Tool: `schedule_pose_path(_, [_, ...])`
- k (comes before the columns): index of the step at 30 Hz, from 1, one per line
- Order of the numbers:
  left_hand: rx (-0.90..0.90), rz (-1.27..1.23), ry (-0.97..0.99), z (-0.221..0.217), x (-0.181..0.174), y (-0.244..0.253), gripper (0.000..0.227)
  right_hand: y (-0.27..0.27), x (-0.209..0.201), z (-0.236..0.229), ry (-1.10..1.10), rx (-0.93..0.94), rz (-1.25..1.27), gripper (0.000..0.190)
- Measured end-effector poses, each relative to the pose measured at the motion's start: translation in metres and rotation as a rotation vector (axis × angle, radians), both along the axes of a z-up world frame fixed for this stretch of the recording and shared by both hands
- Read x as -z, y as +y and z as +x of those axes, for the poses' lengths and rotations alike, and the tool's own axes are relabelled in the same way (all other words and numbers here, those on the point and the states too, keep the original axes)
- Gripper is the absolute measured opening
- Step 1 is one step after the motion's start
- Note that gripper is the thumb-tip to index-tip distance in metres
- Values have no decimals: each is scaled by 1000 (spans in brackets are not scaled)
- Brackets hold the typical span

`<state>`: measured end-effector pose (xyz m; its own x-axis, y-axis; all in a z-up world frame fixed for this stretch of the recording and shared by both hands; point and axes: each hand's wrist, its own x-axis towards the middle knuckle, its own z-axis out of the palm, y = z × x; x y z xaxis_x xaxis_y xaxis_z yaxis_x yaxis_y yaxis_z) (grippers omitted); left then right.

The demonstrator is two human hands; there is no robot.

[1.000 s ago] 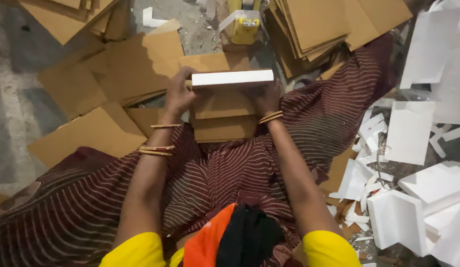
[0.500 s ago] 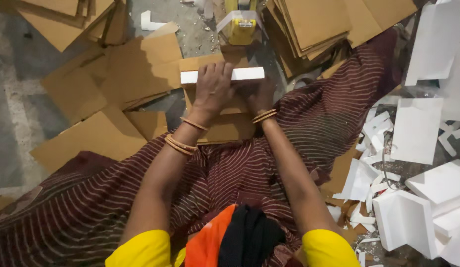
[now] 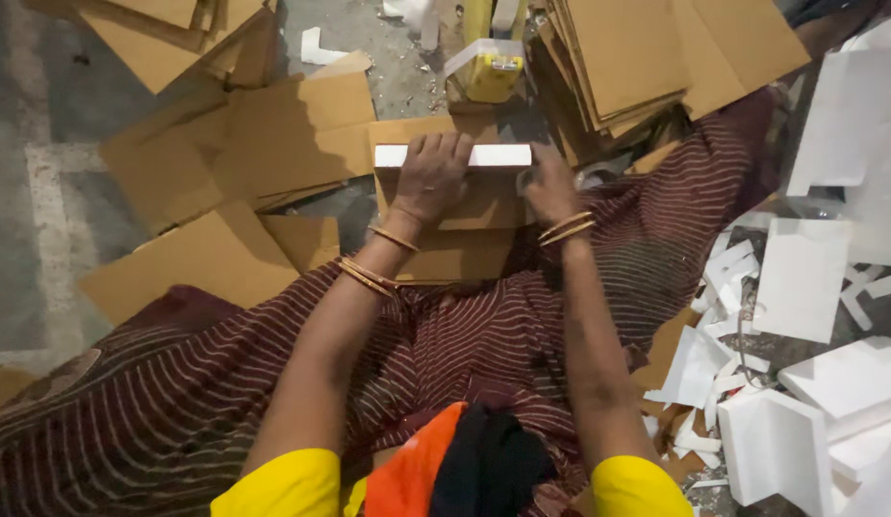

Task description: The person sits on the floor and assembles small white boxes by hand. They pick up white box components and brown cardboard sheets, fold the cardboard, and insert it into the white box frames to form complete boxes.

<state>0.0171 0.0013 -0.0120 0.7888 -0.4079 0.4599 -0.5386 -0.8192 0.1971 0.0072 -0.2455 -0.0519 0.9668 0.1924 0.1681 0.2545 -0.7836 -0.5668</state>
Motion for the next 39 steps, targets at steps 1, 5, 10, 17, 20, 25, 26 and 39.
schedule_pose_path(1, [-2, 26, 0, 0, 0, 1, 37, -2, -11, 5, 102, 96, 147, 51])
schedule_pose_path(5, [14, -14, 34, -2, -7, 1, 37, 6, -49, 52, 170, 264, 530, 26])
schedule_pose_path(10, [34, -46, 31, -3, -12, 0, 47, 24, -36, 137, 396, 204, 681, 29])
schedule_pose_path(17, [-23, 71, -49, 2, 15, 1, 31, 35, -42, 109, 241, 168, 707, 29])
schedule_pose_path(20, [-35, 114, -100, 6, 21, 3, 31, 39, -61, 40, 293, 184, 766, 23])
schedule_pose_path(25, [33, -85, 57, 10, 0, 3, 44, 44, -67, -30, 517, 346, 941, 22])
schedule_pose_path(26, [35, -80, 79, 11, -3, 4, 45, 42, -62, -31, 527, 326, 972, 22])
schedule_pose_path(39, [82, -65, 138, 17, -22, 8, 53, 25, 20, -10, 631, 458, 940, 13])
